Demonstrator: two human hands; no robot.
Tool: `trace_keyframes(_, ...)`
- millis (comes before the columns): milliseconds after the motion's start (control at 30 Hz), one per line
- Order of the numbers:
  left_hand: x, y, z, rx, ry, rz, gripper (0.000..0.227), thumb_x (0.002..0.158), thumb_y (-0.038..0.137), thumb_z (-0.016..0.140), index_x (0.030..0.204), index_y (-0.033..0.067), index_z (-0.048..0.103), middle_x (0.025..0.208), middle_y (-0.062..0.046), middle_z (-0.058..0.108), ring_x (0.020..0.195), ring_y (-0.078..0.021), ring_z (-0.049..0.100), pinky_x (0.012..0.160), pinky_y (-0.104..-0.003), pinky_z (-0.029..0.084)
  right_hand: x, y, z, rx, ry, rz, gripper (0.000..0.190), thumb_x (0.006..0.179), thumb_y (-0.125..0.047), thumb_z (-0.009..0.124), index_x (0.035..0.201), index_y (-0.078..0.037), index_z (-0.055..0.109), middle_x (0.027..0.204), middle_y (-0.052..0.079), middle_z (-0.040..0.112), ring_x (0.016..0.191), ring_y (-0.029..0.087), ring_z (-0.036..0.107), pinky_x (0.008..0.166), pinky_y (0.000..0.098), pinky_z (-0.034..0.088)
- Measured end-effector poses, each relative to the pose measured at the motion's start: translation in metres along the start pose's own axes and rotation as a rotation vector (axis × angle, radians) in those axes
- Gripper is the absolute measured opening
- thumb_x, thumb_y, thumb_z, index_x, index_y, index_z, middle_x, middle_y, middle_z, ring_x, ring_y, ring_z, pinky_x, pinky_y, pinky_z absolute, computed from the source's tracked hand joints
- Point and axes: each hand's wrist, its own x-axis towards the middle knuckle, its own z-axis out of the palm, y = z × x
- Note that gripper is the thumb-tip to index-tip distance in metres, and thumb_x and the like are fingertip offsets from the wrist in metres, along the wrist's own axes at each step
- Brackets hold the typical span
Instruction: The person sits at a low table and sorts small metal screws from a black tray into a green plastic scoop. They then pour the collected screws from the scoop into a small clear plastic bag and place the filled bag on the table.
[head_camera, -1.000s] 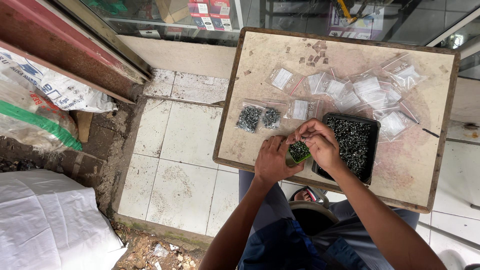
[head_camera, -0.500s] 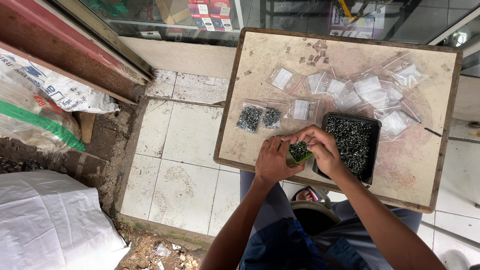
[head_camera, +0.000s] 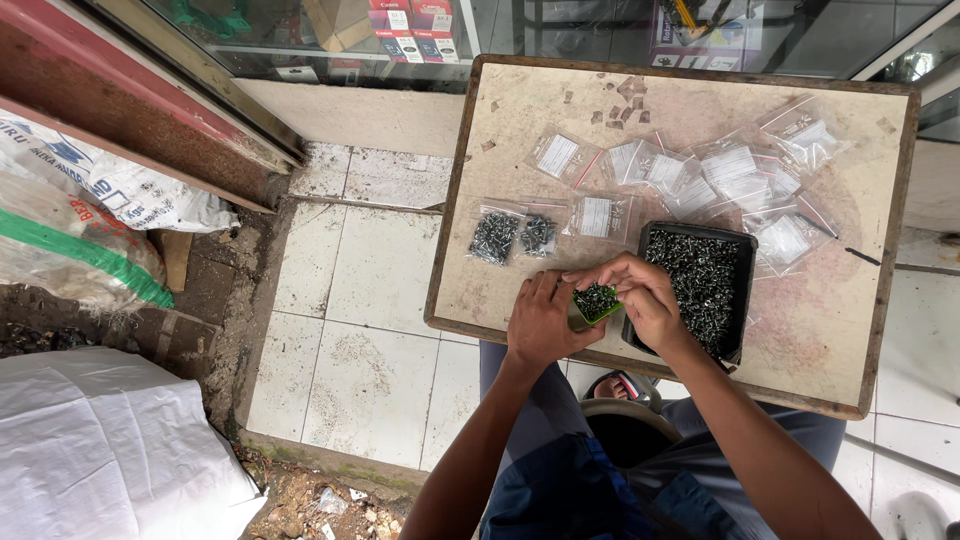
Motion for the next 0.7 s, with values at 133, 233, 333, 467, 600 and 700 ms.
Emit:
trace_keyframes(133,0.002,0.001,-0.002,-0.007,-0.007,-0.003,0.061,0.071,0.051,0.083,0.111,0.0063,0.073,0.098,-0.01,0.058,0.087,-0.0317,0.066,0.072,-0.044,0.051,-0.002,0.003,0.0,0.024,0.017,-0.018,0.029,0.075,-0.01,0.053,0.097,0.007,0.061,0.091,0.024,0.069,0.091,0.028,0.067,0.087,0.0437,0.054)
trace_keyframes(233,0.006,0.004,-0.006,-0.006,-0.012,-0.009,0.059,0.072,0.051,0.083,0.109,0.006,0.072,0.095,-0.01,0.057,0.086,-0.0326,0.066,0.071,-0.044,0.051,-0.003,0.003,0.001,0.057,0.022,-0.034,0.029,0.075,-0.007,0.051,0.099,0.006,0.061,0.095,0.024,0.072,0.097,0.029,0.069,0.09,0.0441,0.052)
trace_keyframes(333,0.007,0.005,-0.007,-0.004,-0.024,-0.007,0.058,0.072,0.049,0.083,0.109,0.0055,0.072,0.096,-0.011,0.057,0.086,-0.032,0.065,0.072,-0.043,0.052,-0.003,0.001,0.003,0.093,-0.033,-0.068,0.025,0.08,-0.005,0.049,0.101,0.002,0.061,0.101,0.03,0.076,0.109,0.041,0.073,0.094,0.0519,0.053)
trace_keyframes(467,0.004,0.003,-0.004,-0.012,-0.019,-0.003,0.056,0.072,0.048,0.083,0.107,0.0048,0.073,0.099,-0.011,0.059,0.088,-0.0304,0.066,0.073,-0.042,0.053,-0.011,0.022,-0.006,0.114,0.026,-0.067,0.03,0.075,-0.007,0.051,0.1,0.007,0.06,0.093,0.026,0.072,0.098,0.034,0.072,0.089,0.0471,0.054)
trace_keyframes(600,0.0,0.002,0.0,0.004,-0.014,-0.004,0.058,0.072,0.048,0.083,0.109,0.0045,0.073,0.101,-0.012,0.06,0.088,-0.0308,0.067,0.074,-0.043,0.053,-0.013,0.029,-0.01,0.124,0.02,-0.097,0.028,0.074,-0.003,0.051,0.098,0.009,0.058,0.086,0.028,0.067,0.093,0.037,0.073,0.088,0.0509,0.054)
trace_keyframes(700,0.003,0.004,-0.003,0.005,-0.013,0.003,0.058,0.072,0.049,0.083,0.108,0.0045,0.073,0.102,-0.012,0.061,0.09,-0.0313,0.068,0.075,-0.043,0.053,-0.004,0.002,0.004,0.175,0.005,-0.084,0.026,0.079,-0.007,0.048,0.099,0.006,0.057,0.095,0.032,0.074,0.105,0.042,0.074,0.094,0.0505,0.054)
